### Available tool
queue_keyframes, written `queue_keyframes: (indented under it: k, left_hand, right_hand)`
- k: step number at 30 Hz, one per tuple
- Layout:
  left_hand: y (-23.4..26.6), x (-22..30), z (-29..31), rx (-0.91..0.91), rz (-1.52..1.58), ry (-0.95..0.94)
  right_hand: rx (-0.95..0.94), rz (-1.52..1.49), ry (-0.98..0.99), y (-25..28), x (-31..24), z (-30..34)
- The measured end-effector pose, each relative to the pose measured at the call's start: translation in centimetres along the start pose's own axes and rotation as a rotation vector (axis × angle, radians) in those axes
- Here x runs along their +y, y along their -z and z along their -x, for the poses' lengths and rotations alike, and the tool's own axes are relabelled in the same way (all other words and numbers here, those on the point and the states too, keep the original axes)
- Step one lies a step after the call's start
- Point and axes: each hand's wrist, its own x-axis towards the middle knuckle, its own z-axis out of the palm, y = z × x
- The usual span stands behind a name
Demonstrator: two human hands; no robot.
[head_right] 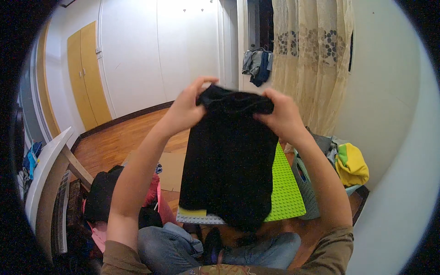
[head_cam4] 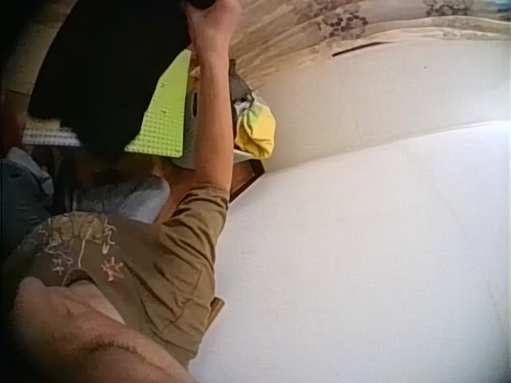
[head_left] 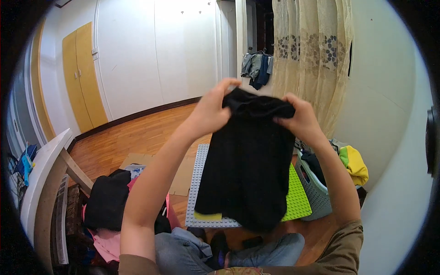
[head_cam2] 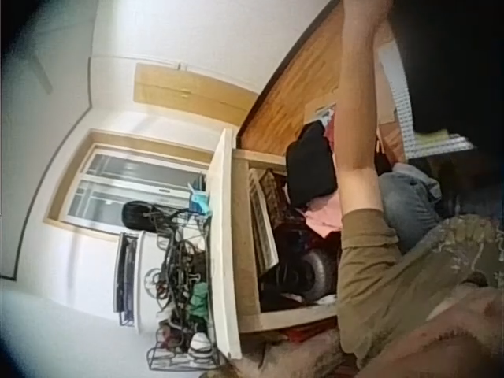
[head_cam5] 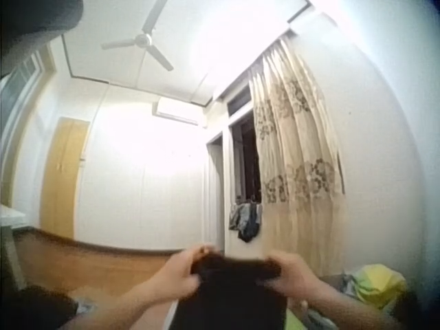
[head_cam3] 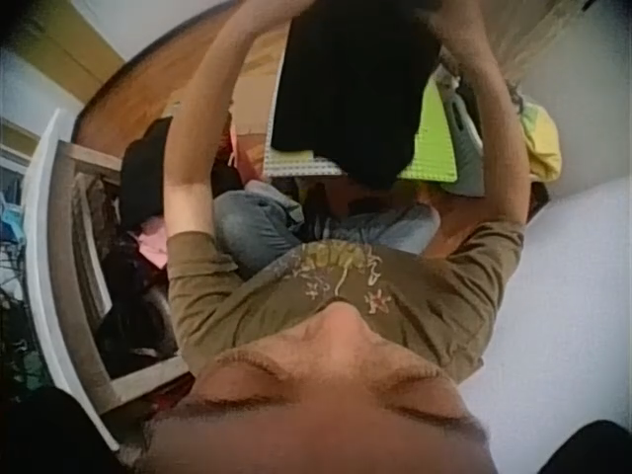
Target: Fold various items of clothing including a sweatshirt, pants, and a vest on a flat surface.
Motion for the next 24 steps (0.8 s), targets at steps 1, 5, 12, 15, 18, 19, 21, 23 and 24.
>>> queue_keyframes:
  k: [1,5,12,15,18,19,21,23,24]
  left_hand:
    - [0.2,-0.1,-0.6,-0.002,0.002,0.006]
    - [0.2,0.5,-0.8,0.06,-0.119,0.051]
    - [-4.1,-3.5,13.4,-0.327,-0.269,0.231]
    - [-7.4,-6.4,21.6,-0.54,-0.121,0.252]
    - [-9.7,-6.6,26.0,-0.918,-0.028,0.266]
    - [-9.8,-6.8,26.1,-0.919,-0.025,0.268]
    - [-9.5,-5.8,25.6,-0.953,0.246,0.161]
    - [-9.2,-6.3,24.2,-1.056,0.324,0.397]
    - [-9.1,-6.6,23.1,-1.148,0.389,0.621]
  right_hand:
    - [-0.004,-0.003,-0.004,-0.1,0.0,-0.3]
    - [0.404,0.305,0.372,-0.3,-0.1,0.5]
    - [0.102,0.321,0.469,-6.4,4.0,11.8]
    - [-0.493,0.205,0.295,-8.7,4.9,19.1]
    - [-0.752,0.099,0.189,-8.1,3.5,21.7]
    - [-0.899,0.019,0.116,-7.8,3.1,21.6]
    - [-1.159,-0.116,-0.05,-7.5,2.9,21.5]
    - [-1.214,-0.205,-0.142,-7.0,3.4,20.0]
    - [-1.255,-0.279,-0.228,-6.4,3.8,19.1]
